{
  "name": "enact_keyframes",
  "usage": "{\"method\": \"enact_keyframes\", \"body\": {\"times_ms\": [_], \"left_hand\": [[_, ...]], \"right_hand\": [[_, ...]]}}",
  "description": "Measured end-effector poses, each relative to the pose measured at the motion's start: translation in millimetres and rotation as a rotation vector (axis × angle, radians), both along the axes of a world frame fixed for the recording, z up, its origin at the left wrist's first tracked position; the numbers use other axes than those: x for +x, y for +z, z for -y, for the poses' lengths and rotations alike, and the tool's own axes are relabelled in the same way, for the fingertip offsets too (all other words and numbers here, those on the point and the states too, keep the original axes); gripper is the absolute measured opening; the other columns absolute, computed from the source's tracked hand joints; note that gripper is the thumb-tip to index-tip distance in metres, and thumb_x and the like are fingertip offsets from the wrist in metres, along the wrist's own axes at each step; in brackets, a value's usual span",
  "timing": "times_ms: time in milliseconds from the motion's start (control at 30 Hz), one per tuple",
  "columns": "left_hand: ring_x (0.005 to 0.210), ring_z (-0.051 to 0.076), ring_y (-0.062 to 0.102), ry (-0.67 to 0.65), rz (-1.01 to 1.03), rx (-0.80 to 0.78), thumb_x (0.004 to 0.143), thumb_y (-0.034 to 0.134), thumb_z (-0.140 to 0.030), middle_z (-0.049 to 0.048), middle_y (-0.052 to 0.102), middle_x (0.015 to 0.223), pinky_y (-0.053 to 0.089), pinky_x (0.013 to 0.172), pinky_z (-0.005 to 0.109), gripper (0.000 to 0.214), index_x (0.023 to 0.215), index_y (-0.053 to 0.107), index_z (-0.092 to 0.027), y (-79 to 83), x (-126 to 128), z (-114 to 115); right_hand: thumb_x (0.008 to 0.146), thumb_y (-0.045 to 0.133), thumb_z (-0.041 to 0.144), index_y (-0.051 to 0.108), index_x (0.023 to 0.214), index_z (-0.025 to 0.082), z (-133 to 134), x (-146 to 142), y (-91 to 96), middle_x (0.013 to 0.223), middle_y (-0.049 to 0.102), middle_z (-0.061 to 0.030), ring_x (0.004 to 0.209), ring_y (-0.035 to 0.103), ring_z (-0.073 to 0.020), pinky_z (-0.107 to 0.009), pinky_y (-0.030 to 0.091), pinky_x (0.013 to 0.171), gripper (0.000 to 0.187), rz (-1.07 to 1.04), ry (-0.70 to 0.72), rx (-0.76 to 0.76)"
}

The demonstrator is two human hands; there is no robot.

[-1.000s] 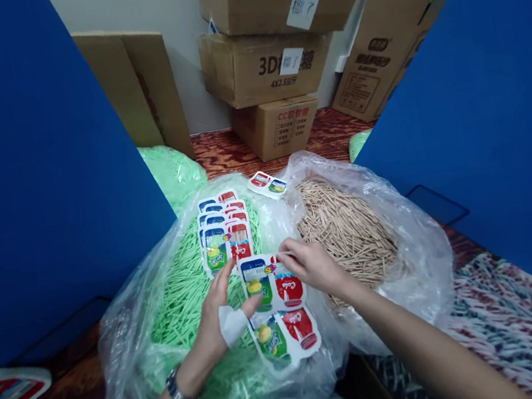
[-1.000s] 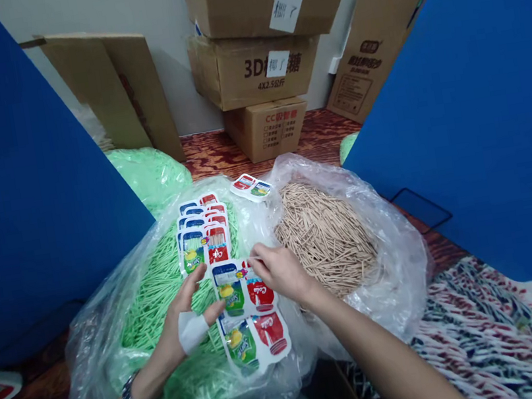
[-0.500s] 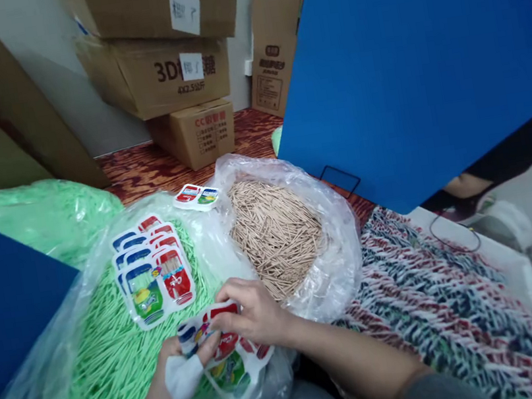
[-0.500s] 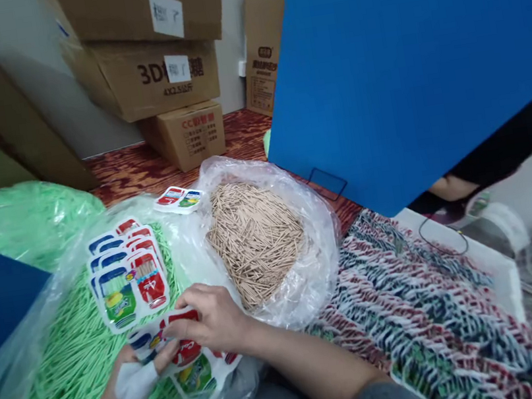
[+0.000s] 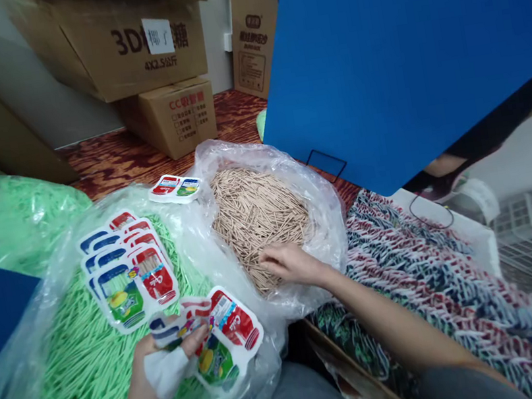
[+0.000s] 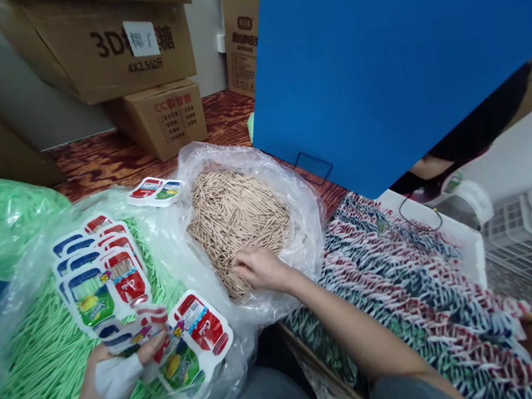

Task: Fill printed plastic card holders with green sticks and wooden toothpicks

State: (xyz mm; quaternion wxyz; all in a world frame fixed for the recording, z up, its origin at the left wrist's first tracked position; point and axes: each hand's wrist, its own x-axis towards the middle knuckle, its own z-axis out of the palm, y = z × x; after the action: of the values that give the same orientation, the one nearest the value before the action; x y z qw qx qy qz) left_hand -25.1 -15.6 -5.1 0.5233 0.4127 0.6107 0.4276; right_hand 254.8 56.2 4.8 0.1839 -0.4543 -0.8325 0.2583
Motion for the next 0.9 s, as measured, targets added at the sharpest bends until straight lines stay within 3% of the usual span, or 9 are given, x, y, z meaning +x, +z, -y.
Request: {"method": "enact_keyframes", "body": {"times_ms": [67,167,367,500,567,633,700,800,900], "left_hand": [[0.079,0.026,0.069,-0.006,-0.002,0.006,0.059,0.076,-0.031,0.0054,0.076,0.079,0.058,0.072,0.035,0.019,0.074,0.075,-0.019,1.1,0.5,0.0],[0.077,0.027,0.070,-0.052,-0.023,-0.001,0.058,0.077,-0.030,0.0054,0.076,0.079,0.059,0.071,0.037,0.018,0.073,0.075,-0.020,0.9,-0.5,-2.4],[0.078,0.027,0.071,-0.115,-0.006,0.020,0.059,0.079,-0.026,0.0054,0.077,0.084,0.060,0.073,0.036,0.020,0.077,0.076,-0.020,-5.8,-3.1,-6.4],[0.080,0.026,0.071,-0.103,0.016,0.045,0.059,0.079,-0.025,0.0044,0.077,0.086,0.059,0.076,0.034,0.017,0.076,0.076,-0.021,-3.3,0.0,-5.8],[0.080,0.026,0.072,-0.109,0.024,0.034,0.060,0.079,-0.024,0.0035,0.077,0.086,0.059,0.076,0.033,0.019,0.078,0.076,-0.022,-1.2,1.0,-5.2],[0.080,0.025,0.072,-0.121,0.026,0.021,0.060,0.079,-0.024,0.0031,0.077,0.087,0.059,0.075,0.032,0.021,0.081,0.076,-0.023,-0.6,0.4,-4.5],[0.080,0.025,0.072,-0.126,0.018,0.026,0.061,0.079,-0.024,0.0029,0.077,0.087,0.059,0.075,0.031,0.022,0.083,0.076,-0.023,-1.4,-1.6,-3.7],[0.080,0.025,0.071,-0.136,-0.005,0.040,0.061,0.078,-0.025,0.0035,0.077,0.087,0.059,0.074,0.031,0.022,0.082,0.076,-0.022,-2.3,-4.1,-3.2],[0.080,0.026,0.071,-0.175,-0.037,0.023,0.062,0.077,-0.028,0.0047,0.076,0.087,0.059,0.073,0.032,0.020,0.081,0.076,-0.021,-0.7,-2.6,-4.3]], "right_hand": [[0.087,0.052,0.025,0.062,0.084,0.015,3.2,12.1,-9.2,0.078,0.063,-0.0036,0.076,0.056,-0.0147,-0.026,0.041,0.072,0.015,0.146,0.106,-0.076],[0.084,0.059,0.035,0.061,0.098,0.015,12.5,18.9,-20.1,0.083,0.064,-0.0046,0.079,0.057,-0.0158,-0.025,0.041,0.071,0.024,0.192,0.168,-0.127],[0.089,0.049,0.026,0.061,0.085,0.017,11.8,10.4,-39.1,0.083,0.064,-0.0049,0.079,0.058,-0.0156,-0.025,0.040,0.072,0.016,0.346,0.031,-0.055],[0.089,0.048,0.026,0.060,0.088,0.018,-1.2,-3.3,-36.8,0.084,0.064,-0.0044,0.079,0.059,-0.0162,-0.026,0.041,0.072,0.015,0.331,-0.045,-0.007],[0.087,0.051,0.024,0.060,0.100,0.018,-6.4,-10.3,-33.0,0.090,0.065,-0.0051,0.083,0.059,-0.0170,-0.027,0.042,0.075,0.017,0.300,-0.005,-0.024],[0.086,0.053,0.024,0.049,0.123,0.018,-8.5,-14.6,-30.2,0.106,0.062,-0.0068,0.091,0.058,-0.0162,-0.027,0.042,0.079,0.038,0.196,0.014,-0.017],[0.087,0.052,0.025,0.039,0.132,0.018,-6.3,-14.2,-29.6,0.115,0.058,-0.0084,0.095,0.056,-0.0152,-0.027,0.042,0.083,0.048,0.117,-0.015,0.001],[0.090,0.047,0.031,0.057,0.110,0.017,5.9,-5.7,-32.8,0.101,0.062,-0.0085,0.092,0.056,-0.0181,-0.030,0.042,0.081,0.026,0.273,0.008,-0.014],[0.089,0.049,0.038,0.064,0.092,0.018,26.3,4.1,-38.4,0.090,0.063,-0.0092,0.090,0.054,-0.0221,-0.034,0.041,0.078,0.025,0.538,0.142,-0.019]]}}
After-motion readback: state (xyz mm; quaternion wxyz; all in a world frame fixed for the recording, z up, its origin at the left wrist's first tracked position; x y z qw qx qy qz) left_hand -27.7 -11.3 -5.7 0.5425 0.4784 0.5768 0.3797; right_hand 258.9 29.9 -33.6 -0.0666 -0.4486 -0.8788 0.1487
